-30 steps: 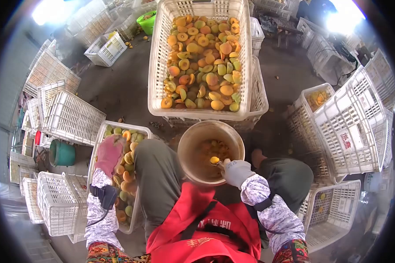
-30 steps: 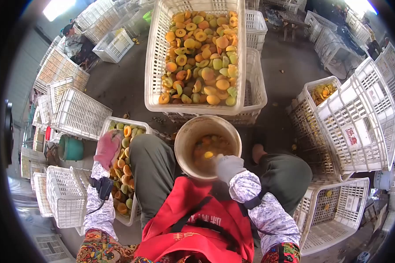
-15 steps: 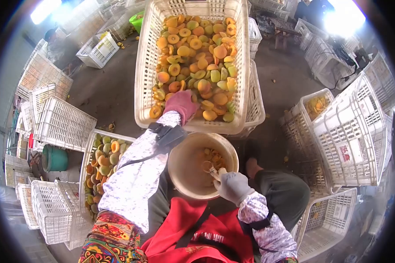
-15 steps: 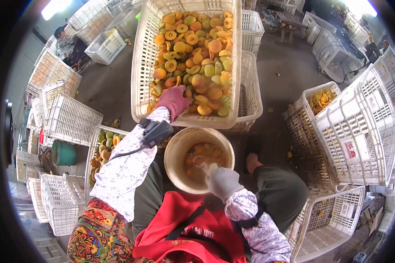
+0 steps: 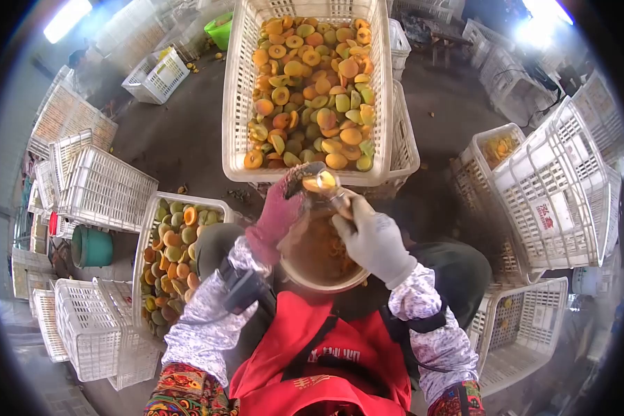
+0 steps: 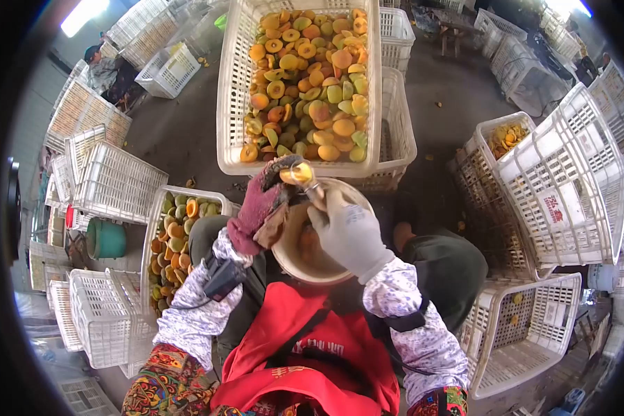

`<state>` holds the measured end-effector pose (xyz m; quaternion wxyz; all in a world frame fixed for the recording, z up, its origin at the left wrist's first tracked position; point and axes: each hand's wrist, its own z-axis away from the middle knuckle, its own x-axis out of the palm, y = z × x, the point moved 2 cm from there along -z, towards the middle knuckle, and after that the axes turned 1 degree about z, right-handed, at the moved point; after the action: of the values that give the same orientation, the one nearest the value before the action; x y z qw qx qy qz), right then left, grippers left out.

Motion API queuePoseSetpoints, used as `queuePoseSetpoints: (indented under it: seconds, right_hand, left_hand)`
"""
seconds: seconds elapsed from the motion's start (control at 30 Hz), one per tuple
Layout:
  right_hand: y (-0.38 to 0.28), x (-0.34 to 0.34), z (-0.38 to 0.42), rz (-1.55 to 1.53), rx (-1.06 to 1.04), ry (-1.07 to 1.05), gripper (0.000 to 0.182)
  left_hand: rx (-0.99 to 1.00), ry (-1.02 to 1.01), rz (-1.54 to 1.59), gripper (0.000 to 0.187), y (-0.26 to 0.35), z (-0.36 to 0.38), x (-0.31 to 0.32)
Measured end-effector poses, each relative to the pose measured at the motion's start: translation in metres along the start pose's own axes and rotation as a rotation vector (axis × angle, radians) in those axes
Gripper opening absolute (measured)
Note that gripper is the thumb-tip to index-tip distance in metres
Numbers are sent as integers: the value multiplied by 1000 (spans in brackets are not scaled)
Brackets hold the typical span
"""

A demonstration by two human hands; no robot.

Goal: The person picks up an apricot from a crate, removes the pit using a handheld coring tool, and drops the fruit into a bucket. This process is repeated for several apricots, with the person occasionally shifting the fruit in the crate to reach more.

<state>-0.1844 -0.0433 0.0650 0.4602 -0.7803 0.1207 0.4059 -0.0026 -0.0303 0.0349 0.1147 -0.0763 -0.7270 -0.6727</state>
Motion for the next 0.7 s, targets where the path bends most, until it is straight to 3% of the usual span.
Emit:
queuePoseSetpoints:
  seconds: [0.03,0.1,0.17,0.2,0.3,0.33,0.47,0.63,0.67,0.7]
  right_hand:
    - [-3,1,8,8,-2,-3,28]
    - [-7,7,19,137,33,-140,31]
    - [-3,11,28,145,-23,-80,35]
    - [-4,11,30,142,24,-136,36]
    - [1,17,34,174,91,-231,36]
    - [1,19,34,145,83,-205,36]
    - [5,28,30,107,108,-178,37]
    - [1,29,28,97,132,-178,32]
    - [1,31,28,121,148,-205,32]
    - [0,33,27,120,150,-208,32]
  left_hand:
    - [-19,9,317,49,0,11,6]
    - [-26,-21,474,51,10,28,11]
    - [-168,90,835,46,17,43,18]
    - [-247,291,763,34,27,40,30]
    - [-437,182,974,29,-68,42,-29]
    - [-383,89,850,33,-102,53,-45]
    - [-465,108,993,37,-52,42,-9]
    - [-82,-51,-23,41,-70,33,-19]
    - [-84,-52,-22,41,-74,33,-21]
    - [-153,-37,200,42,-79,34,-21]
